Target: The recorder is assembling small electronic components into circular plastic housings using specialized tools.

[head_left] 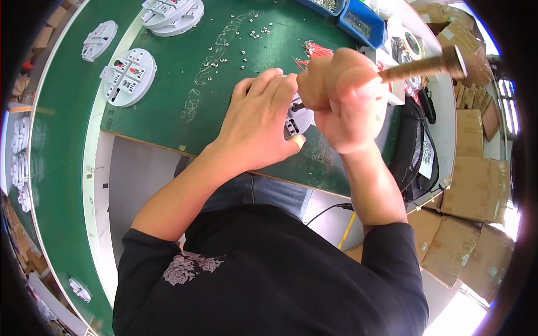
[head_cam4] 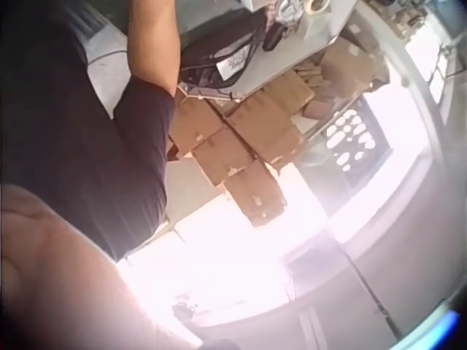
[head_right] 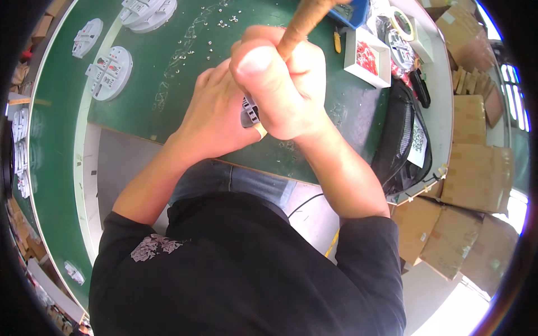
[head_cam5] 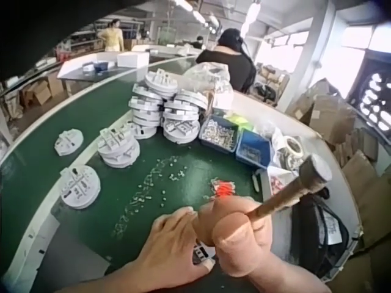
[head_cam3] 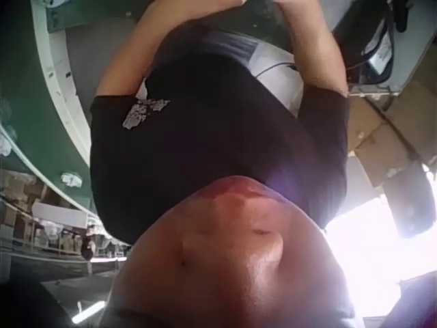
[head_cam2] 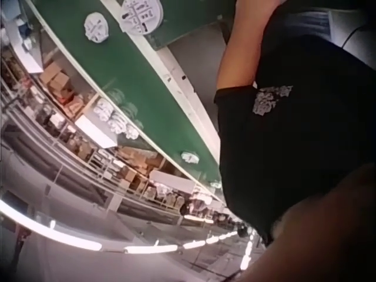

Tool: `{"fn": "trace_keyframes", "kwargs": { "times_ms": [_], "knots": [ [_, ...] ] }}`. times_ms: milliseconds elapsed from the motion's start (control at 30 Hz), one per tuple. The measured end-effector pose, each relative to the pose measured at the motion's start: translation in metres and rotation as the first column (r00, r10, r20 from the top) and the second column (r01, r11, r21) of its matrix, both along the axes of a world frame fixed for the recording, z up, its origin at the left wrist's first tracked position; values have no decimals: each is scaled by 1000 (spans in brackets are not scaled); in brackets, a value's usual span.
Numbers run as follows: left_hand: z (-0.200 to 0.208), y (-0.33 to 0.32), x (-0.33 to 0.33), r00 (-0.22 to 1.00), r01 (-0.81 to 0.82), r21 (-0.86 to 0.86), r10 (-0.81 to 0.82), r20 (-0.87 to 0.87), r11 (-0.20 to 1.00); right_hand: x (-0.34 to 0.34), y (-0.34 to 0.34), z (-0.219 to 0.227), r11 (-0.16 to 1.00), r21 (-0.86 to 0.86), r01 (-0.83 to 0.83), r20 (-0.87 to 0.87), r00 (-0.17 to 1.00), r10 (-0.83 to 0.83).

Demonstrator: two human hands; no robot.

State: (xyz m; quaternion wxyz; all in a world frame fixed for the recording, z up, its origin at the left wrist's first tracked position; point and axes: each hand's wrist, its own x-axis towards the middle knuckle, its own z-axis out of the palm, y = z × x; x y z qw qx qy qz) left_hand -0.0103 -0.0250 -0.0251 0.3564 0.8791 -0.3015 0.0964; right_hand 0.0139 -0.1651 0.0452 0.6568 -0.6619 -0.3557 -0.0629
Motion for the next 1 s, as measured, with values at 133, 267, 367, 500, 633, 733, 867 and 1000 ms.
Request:
{"fn": "trace_keyframes", "kwargs": {
  "times_ms": [133, 267, 367, 500, 633, 733, 867, 1000],
  "knots": [
    [2, -4, 0, 999, -31, -48, 31, -8, 998, 1, 8, 10, 984, 51, 172, -90, 982, -167],
    [10, 0, -5, 994, -82, 11, 82, -77, 997, -8, -14, 77, 868, 465, 171, -226, 972, -70],
    [24, 9, 2, 976, -32, -424, -63, -209, 905, -20, -46, 75, 906, 269, 327, -272, 928, -254],
    [33, 24, -10, 740, -243, -967, -628, -240, 83, -37, -28, 40, 759, -511, 403, -221, 792, -569],
    [34, 17, -18, 722, -195, -976, -659, -208, 95, -40, -1, 7, 872, -276, 406, -341, 807, -483],
    [28, 12, -21, 776, -163, -956, -566, -277, 245, -43, 4, 9, 879, -149, 454, -369, 799, -475],
    [29, 10, -25, 822, -167, -922, -468, -325, 348, -49, 12, 13, 877, -70, 476, -410, 788, -460],
    [26, 12, -27, 841, -147, -918, -443, -312, 369, -51, 24, 8, 867, 79, 492, -465, 787, -405]
  ]
}}
